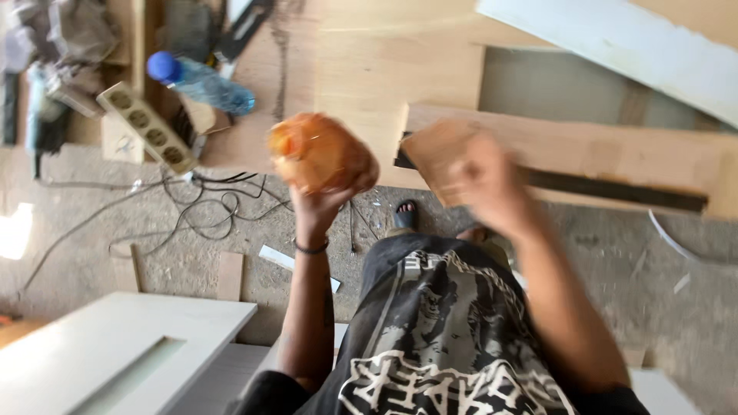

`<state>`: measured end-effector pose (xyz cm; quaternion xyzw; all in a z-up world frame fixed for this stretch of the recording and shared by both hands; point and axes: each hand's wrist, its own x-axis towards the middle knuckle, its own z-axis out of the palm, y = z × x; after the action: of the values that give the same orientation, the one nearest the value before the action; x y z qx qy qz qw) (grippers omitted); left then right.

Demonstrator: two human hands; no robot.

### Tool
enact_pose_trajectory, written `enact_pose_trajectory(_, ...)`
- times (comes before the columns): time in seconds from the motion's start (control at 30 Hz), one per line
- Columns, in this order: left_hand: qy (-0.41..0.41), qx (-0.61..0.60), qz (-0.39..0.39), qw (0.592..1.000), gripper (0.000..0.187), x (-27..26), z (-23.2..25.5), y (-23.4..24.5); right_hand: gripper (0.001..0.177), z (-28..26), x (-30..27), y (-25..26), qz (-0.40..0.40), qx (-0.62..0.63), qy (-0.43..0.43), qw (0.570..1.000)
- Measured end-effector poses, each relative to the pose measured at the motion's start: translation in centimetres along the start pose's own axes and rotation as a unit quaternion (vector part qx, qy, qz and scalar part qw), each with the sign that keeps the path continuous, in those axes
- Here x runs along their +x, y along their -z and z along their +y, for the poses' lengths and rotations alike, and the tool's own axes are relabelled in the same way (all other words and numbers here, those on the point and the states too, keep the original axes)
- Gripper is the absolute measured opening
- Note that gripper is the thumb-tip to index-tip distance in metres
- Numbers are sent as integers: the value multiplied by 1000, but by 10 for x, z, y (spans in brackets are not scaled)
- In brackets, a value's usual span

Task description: The person applies a brown liquid from a plastic bottle onto a wooden board using a small wooden spreader. They then place a white rectangular insert into a recessed slot on the board and press it down. The person also handles a long white strip, applying the same brown liquid to it before placing it along the edge of the recessed slot.

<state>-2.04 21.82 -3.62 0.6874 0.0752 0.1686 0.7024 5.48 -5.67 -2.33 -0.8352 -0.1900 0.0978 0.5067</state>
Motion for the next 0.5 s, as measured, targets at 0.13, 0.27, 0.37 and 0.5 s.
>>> enact_pose_trajectory(0.13,-7,-18,17,1000,75,4,-6,0,33,-167,50,76,-59,128,110,984)
enact_pose_trajectory(0.27,-9,61,18,998,71,16,-39,-3,32,-224,86,54,-144,62,94,983)
enact_pose_trajectory(0.37,-43,48,41,997,67,19,-60,-5,37,-226,94,38,-133,-50,82,986)
enact_pose_trajectory(0.5,-73,25,75,994,60,15,-94,-12,50,-219,94,46,-87,-114,12,990)
